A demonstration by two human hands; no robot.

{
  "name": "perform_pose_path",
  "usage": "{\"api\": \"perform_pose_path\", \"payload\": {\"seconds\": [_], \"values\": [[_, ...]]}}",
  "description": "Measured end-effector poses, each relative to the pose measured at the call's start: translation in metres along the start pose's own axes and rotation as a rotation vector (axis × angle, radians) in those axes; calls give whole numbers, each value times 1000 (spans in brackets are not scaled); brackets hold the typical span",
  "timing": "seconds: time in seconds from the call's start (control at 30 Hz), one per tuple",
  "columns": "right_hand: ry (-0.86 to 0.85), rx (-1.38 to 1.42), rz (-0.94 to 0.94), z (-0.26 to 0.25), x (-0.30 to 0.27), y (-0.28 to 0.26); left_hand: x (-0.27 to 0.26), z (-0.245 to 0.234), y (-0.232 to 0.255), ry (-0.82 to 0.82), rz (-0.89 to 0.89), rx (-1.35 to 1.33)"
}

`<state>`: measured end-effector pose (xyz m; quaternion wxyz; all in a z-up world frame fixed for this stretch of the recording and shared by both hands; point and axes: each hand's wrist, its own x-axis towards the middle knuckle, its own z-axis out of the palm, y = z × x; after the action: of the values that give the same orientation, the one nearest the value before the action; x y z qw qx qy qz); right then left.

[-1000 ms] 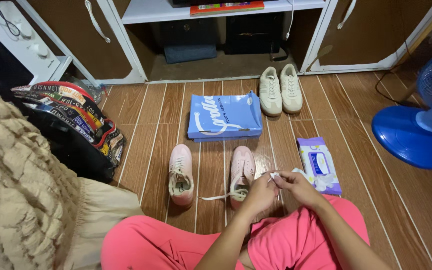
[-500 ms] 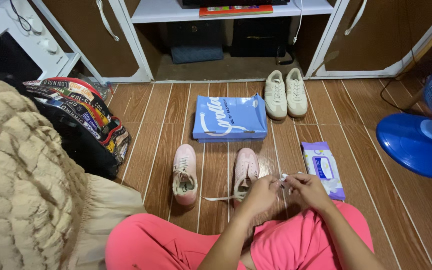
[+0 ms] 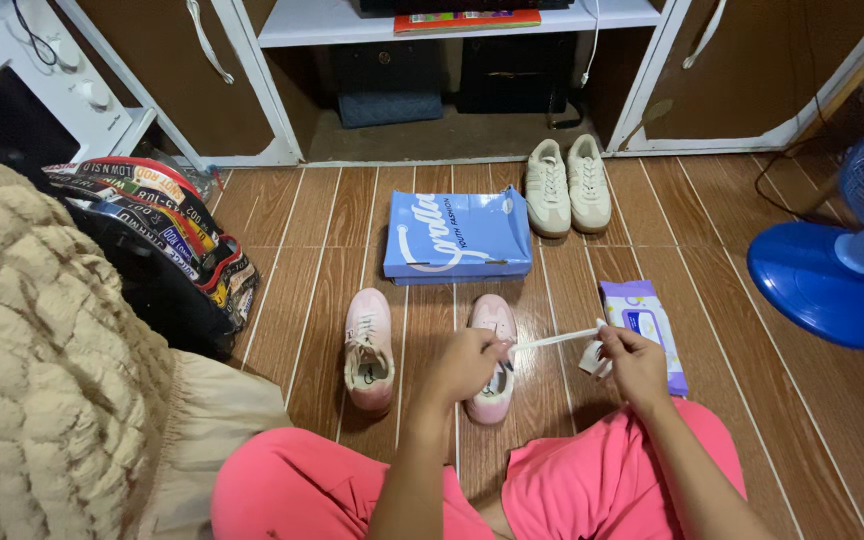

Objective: The person sits on the floor and cleans a pink sneaker using a wipe. They wipe the upper, sides, and sole, then remove the laces and clean them with the wipe before placing the laces back into the shoe.

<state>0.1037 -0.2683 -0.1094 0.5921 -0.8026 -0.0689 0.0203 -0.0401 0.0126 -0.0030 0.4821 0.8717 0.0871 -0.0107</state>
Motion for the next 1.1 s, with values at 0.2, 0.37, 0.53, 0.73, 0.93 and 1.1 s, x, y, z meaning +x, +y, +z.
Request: {"api": "perform_pose_path", "payload": {"seconds": [0.2,0.37,0.53,0.73,0.93,1.1], "values": [[238,-35,-7,-9,6,9,-7,-32,3,90,-27,-26],[290,-22,7,-11,14,27,-15,-44,3,54,-160,-9],[398,-21,80,-18,21,36,-13,-52,-5,50,-183,-52],[484,-80,144,-23,16,29,-15,-55,-15,103,-208,34],[495,98,222,-26,16,23,-22,-59,-2,113,-302,25],[466,169,312,-26,17,15,-20,-52,8,228,-304,39]]}}
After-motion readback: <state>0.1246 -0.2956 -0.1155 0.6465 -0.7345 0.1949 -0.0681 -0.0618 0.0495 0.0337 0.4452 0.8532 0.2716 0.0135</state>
